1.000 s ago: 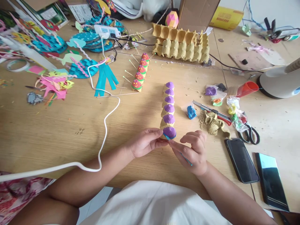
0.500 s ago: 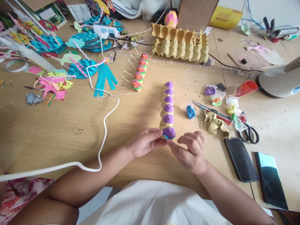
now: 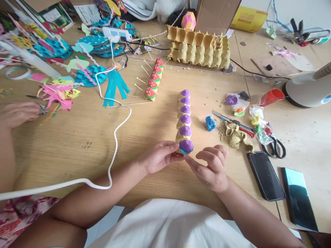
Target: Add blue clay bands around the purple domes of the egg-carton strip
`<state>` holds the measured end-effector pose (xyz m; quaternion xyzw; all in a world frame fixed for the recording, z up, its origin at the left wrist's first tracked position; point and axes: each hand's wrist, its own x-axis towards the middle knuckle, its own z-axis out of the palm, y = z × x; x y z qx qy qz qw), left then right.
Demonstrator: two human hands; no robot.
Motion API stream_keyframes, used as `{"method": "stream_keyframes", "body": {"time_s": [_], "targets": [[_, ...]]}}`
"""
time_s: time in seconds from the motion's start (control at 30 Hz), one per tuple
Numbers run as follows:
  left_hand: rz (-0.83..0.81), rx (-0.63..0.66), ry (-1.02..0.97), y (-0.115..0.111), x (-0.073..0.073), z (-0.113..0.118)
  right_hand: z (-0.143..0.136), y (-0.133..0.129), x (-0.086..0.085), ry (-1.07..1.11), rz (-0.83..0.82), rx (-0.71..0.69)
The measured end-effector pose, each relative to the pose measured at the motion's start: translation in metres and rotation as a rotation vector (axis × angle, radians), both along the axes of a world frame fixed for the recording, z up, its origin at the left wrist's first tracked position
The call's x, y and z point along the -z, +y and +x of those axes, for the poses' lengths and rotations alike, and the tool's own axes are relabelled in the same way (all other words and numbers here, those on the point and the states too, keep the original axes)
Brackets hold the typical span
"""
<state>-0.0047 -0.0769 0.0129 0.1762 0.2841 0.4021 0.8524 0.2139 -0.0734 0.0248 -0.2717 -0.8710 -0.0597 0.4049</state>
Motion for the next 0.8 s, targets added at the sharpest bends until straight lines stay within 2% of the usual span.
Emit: {"method": "stream_keyframes", "body": {"time_s": [0.3, 0.43, 0.57, 0.7, 0.8], "targets": [[-0.029, -0.016, 0.031, 0.001, -0.002, 0.001, -0.001, 0.0, -0.003, -0.036, -0.037, -0.023], [-0.032, -0.015, 0.027, 0.001, -0.002, 0.001, 0.0, 0.001, -0.008, 0.034, -0.125, -0.08], [-0.053, -0.032, 0.035, 0.001, 0.0, 0.0, 0.0, 0.002, -0.008, 0.344, -0.412, -0.187], [-0.042, -0.038, 0.049, 0.001, 0.001, 0.0, -0.005, 0.005, -0.002, 0.668, -0.811, 0.007], [-0.005, -0.036, 0.067, 0.001, 0.002, -0.001, -0.011, 0.008, 0.002, 0.791, -1.076, 0.001]]}}
